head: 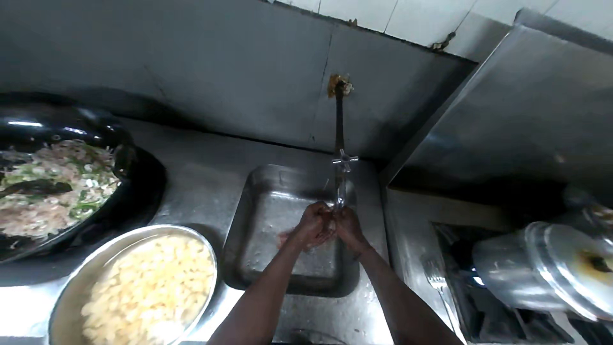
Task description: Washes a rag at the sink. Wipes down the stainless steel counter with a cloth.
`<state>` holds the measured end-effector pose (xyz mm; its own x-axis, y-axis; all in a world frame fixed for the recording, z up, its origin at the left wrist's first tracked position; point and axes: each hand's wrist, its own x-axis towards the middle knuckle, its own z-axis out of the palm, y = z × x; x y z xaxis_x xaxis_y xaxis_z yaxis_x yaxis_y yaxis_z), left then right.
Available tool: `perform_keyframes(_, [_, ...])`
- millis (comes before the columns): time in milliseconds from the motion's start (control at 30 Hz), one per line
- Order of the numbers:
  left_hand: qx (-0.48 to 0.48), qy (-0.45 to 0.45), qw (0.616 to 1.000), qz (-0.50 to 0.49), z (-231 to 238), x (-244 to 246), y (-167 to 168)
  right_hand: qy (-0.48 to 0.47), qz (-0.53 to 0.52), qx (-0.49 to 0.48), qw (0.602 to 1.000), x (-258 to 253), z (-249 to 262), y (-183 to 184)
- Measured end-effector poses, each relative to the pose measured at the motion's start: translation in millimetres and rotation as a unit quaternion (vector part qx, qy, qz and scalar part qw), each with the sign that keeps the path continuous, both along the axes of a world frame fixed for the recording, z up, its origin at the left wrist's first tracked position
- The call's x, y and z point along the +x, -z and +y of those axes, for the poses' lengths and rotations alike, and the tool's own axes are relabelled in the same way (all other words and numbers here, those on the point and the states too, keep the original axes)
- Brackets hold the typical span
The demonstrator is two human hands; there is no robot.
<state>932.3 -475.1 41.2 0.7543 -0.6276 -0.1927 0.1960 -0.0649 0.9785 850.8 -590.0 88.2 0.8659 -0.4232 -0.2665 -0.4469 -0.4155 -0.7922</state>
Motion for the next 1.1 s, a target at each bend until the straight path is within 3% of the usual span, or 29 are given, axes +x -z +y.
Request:
perform_keyframes(67, [-0.021, 0.032, 0.999, 0.004, -4.3, -1.7, -1.8, -0.007, -0.028, -0.041, 0.999, -1.4, -7.1, -10.6])
perform_keyframes(167, [-0.033, 0.101, 0.994, 0.002, -6.1, 0.0, 6.1, 0.020, -0.075, -0.014, 0.997, -7.4, -23.3, -29.0])
perform_keyframes(333, [0.102, 0.165, 0.976, -0.104, 10.2, 17.4, 40.8, 0.088, -0.106, 0.023, 0.990, -23.1, -55.6, -25.2])
perform_keyframes(433, [0.089, 0.084, 0.984, -0.129, 18.6, 18.9, 31.2, -0.011, -0.022, -0.058, 0.998, -27.8, -60.6, -19.1])
perform_keyframes(533, [0.037, 0.033, 0.990, -0.135, 16.3, 12.3, 13.5, -0.156, 0.065, -0.153, 0.974, -21.1, -51.9, -5.0])
perform_keyframes(600, [0.026, 0.033, 0.988, -0.148, 13.0, 6.8, 2.4, -0.168, 0.060, -0.177, 0.968, -12.8, -37.4, 5.6])
perform_keyframes(633, [0.031, 0.038, 0.988, -0.145, 12.9, 3.9, 0.2, -0.141, 0.052, -0.152, 0.977, -9.3, -26.9, 5.2])
perform_keyframes(700, [0.037, 0.035, 0.990, -0.132, 16.1, 0.1, 0.9, -0.042, 0.034, -0.002, 0.999, 0.2, -6.5, 2.7])
perform_keyframes(767, [0.028, 0.009, 0.992, -0.125, 24.5, -2.5, 3.3, 0.064, -0.003, 0.167, 0.984, 14.7, 11.3, 7.2])
perform_keyframes(800, [0.025, -0.006, 0.993, -0.115, 29.6, -3.5, 4.2, 0.086, -0.017, 0.201, 0.976, 24.0, 17.2, 12.5])
perform_keyframes(967, [0.013, 0.010, 0.999, -0.049, 45.7, -13.9, 1.1, -0.011, 0.014, 0.085, 0.996, 42.0, 24.6, 17.3])
perform_keyframes(1100, [0.001, 0.047, 0.997, -0.068, 47.3, -13.5, 7.2, 0.028, 0.031, 0.082, 0.996, 34.9, 13.1, 22.3])
